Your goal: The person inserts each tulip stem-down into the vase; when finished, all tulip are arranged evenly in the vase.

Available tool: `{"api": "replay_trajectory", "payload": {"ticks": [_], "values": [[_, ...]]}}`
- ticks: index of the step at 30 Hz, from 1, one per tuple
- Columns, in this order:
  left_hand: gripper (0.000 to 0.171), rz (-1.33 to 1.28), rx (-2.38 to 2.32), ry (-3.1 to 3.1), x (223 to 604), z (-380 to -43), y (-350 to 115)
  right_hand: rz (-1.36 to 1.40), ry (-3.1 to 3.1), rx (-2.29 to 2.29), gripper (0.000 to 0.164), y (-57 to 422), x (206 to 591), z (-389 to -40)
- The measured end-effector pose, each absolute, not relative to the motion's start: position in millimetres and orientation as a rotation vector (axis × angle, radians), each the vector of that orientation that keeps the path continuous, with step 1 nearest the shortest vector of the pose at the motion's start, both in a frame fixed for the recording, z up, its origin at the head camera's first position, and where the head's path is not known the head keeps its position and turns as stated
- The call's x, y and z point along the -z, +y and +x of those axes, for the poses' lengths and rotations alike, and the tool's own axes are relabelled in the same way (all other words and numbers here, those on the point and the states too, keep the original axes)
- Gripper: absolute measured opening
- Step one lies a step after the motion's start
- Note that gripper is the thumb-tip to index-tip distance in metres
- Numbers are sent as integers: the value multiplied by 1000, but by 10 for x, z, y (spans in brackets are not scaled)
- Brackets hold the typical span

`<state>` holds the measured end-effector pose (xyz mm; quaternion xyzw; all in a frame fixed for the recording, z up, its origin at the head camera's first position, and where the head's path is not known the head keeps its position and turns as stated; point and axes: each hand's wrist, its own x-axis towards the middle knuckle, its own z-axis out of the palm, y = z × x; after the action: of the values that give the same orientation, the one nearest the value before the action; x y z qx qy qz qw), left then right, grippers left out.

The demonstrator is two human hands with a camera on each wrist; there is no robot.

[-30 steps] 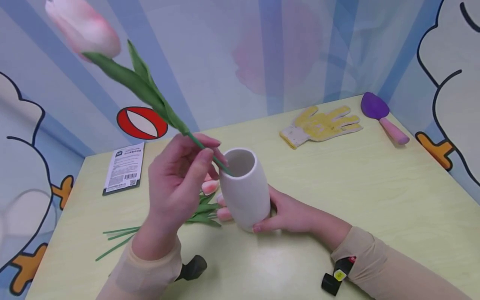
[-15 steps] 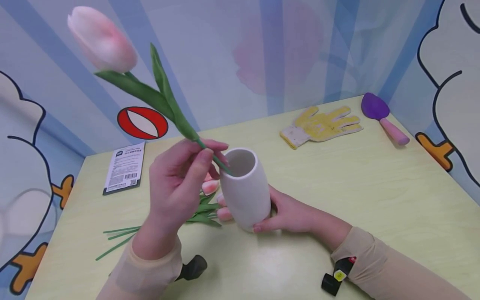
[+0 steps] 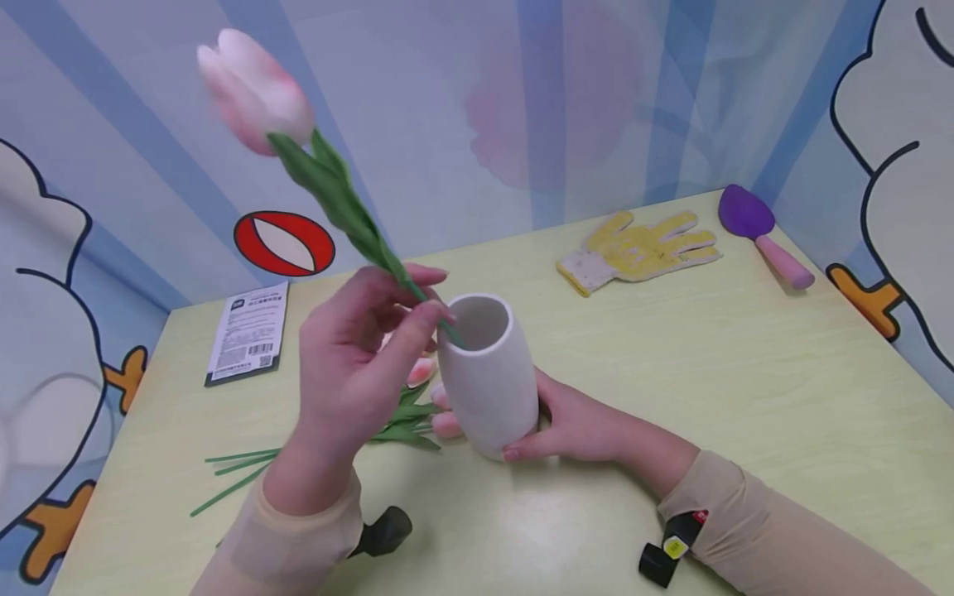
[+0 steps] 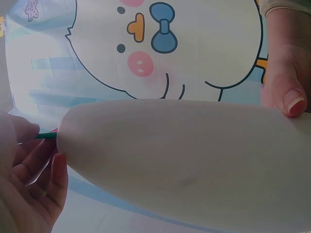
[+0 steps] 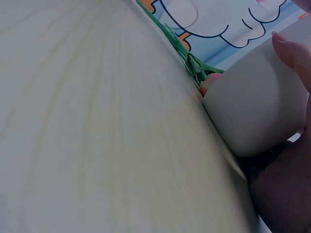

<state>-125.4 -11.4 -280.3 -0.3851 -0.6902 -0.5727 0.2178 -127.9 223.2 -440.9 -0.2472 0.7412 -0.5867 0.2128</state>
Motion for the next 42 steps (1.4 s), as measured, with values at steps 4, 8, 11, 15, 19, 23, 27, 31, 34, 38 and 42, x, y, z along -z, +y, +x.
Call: {"api": "replay_trajectory", "payload": {"ticks": [4, 8, 11, 15, 19, 23, 27, 31, 34, 38, 42], "values": [[11, -1063, 1617, -1910, 2810, -1249, -106, -680, 2062, 1625, 87, 2240, 4415, -1274], [10, -1045, 1627, -1914, 2816, -1247, -100, -682, 2064, 1623, 87, 2243, 4423, -1276], [10, -1038, 1636, -1913, 2816, -1250, -97, -685, 2064, 1618, 88, 2239, 4431, -1288], [12, -1045, 1659, -1909, 2820, -1251, -107, -682, 2066, 1608, 87, 2231, 4436, -1304], [13, -1073, 1693, -1907, 2828, -1260, -110, -688, 2077, 1604, 88, 2230, 4433, -1302], [12, -1096, 1688, -1888, 2824, -1262, -99, -674, 2086, 1600, 88, 2237, 4429, -1291], [7, -1062, 1619, -1897, 2828, -1260, -100, -655, 2088, 1594, 87, 2240, 4429, -1287], [13, -1025, 1597, -1921, 2837, -1257, -104, -670, 2084, 1602, 86, 2239, 4426, -1288], [20, -1015, 1618, -1929, 2835, -1249, -104, -686, 2081, 1609, 85, 2235, 4426, -1291], [16, -1016, 1634, -1935, 2833, -1244, -104, -689, 2072, 1613, 86, 2233, 4420, -1290], [7, -1034, 1616, -1928, 2828, -1250, -101, -686, 2074, 1608, 88, 2233, 4410, -1286]]}}
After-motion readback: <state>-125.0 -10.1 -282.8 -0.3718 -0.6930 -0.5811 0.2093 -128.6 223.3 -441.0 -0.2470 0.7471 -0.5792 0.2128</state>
